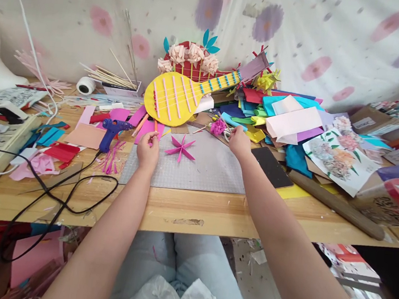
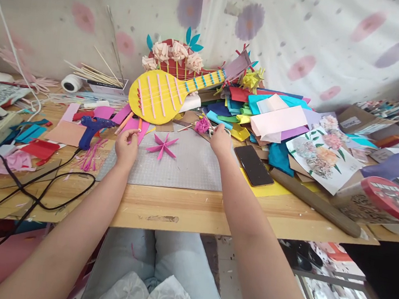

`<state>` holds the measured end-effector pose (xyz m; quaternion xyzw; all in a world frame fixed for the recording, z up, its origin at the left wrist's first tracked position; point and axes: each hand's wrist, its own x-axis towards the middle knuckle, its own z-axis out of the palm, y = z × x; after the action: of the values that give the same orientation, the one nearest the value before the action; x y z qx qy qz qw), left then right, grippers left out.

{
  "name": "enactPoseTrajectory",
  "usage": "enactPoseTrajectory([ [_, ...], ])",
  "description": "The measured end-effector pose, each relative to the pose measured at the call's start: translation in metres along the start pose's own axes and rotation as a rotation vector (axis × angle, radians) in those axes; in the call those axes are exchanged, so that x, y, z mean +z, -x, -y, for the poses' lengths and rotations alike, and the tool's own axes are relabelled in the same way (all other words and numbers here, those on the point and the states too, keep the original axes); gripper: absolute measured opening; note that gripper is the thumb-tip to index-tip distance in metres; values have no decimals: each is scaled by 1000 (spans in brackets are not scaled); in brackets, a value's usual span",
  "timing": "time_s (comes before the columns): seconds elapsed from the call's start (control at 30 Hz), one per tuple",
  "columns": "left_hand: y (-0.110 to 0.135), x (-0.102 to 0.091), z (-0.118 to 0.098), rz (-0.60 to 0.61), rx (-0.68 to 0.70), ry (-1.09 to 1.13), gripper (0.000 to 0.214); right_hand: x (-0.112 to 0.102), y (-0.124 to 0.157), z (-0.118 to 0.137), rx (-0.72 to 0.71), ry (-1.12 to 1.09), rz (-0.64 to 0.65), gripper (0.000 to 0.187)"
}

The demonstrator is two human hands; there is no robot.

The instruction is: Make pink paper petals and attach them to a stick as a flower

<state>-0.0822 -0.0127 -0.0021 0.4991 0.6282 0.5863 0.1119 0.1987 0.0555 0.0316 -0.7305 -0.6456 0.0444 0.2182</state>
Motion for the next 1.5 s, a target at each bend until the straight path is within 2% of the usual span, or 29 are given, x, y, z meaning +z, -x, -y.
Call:
enactPoseTrajectory([
  [0.07,1,0,-2,8,9,-10,22,-4,4,7,30,-96,-98,27],
  [0.13,3,0,-4,28,14,-33,22,-3,11,19,11,-175,-143,29],
  [0.33,12,1,-14,101,66,-136,22,18,46,53,-155,-137,-78,40],
  [0.5,18,5,-20,164,54,-177,23,32,64,56,-505,-94,71,28],
  [0.57,22,6,-22,205,45,-185,22,33,69,56,-590,-95,90,27],
  [0.77,37,10,-36,364,108,-334,10,27,79,61,-492,-92,150,40],
  [0.93,46,19,-43,498,138,-419,20,29,79,61,-485,-99,173,29],
  [1.2,42,26,-39,468,56,-525,24,34,74,58,-434,-110,76,17],
  [1.4,38,32,-41,471,29,-509,27,32,75,59,-582,-177,127,20],
  [1.5,38,32,-39,427,-25,-444,24,34,75,59,-574,-191,131,21],
])
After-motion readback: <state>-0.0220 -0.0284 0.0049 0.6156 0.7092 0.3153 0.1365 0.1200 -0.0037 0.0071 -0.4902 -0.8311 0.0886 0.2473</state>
